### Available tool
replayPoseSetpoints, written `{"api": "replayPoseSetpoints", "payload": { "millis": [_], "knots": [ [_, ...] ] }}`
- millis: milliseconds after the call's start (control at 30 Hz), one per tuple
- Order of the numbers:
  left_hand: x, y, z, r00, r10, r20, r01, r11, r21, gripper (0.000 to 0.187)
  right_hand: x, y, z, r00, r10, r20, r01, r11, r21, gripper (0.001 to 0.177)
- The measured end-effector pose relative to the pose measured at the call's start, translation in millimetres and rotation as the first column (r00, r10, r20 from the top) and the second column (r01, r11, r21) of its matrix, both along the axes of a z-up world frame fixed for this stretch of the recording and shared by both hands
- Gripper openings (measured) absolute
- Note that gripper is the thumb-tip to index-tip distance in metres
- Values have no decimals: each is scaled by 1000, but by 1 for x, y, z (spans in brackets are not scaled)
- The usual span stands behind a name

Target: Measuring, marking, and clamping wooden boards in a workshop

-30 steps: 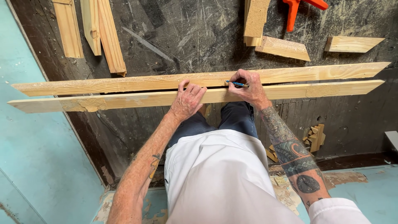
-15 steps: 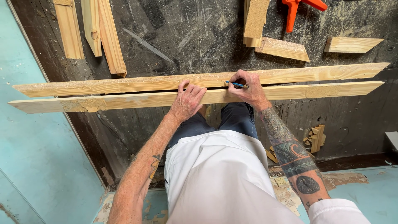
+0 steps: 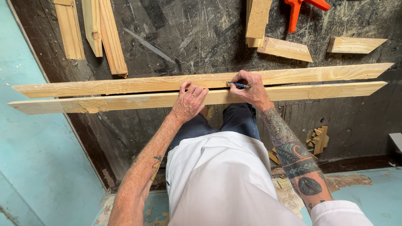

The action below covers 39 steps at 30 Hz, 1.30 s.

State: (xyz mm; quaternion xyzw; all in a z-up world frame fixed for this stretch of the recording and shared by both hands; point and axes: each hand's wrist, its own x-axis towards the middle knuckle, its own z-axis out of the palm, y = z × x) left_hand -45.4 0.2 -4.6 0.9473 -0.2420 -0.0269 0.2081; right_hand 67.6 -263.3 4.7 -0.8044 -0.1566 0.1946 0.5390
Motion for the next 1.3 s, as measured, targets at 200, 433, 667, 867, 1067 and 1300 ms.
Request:
{"api": "replayPoseSetpoints", "payload": {
  "millis": [200, 433, 667, 867, 1067, 1300],
  "knots": [
    [0, 1, 0, 1000, -2, 2, 2, 1000, 4, 73, 0, -9, -1, 1000, 12, 17, -12, 999, -33, 13],
    [-2, 0, -5, 1000, -4, 1, 4, 1000, 17, 75, -1, -7, 4, 1000, 11, 28, -9, 998, -60, 14],
    [-1, 1, -3, 1000, -7, -11, 7, 1000, 16, 74, -2, -10, -4, 1000, -9, 0, 9, 999, -50, 12],
    [1, 1, -1, 1000, 0, -21, 0, 1000, -1, 74, 0, -11, -5, 1000, 3, 12, -2, 999, -52, 13],
    [-1, 1, -3, 1000, 3, -26, -3, 1000, -14, 74, 1, -12, -3, 1000, 10, 14, -10, 999, -42, 12],
    [5, -4, 0, 1000, 13, 12, -13, 1000, -26, 70, 10, -24, 19, 998, -33, -61, 33, 999, 2, 14]
  ]
}}
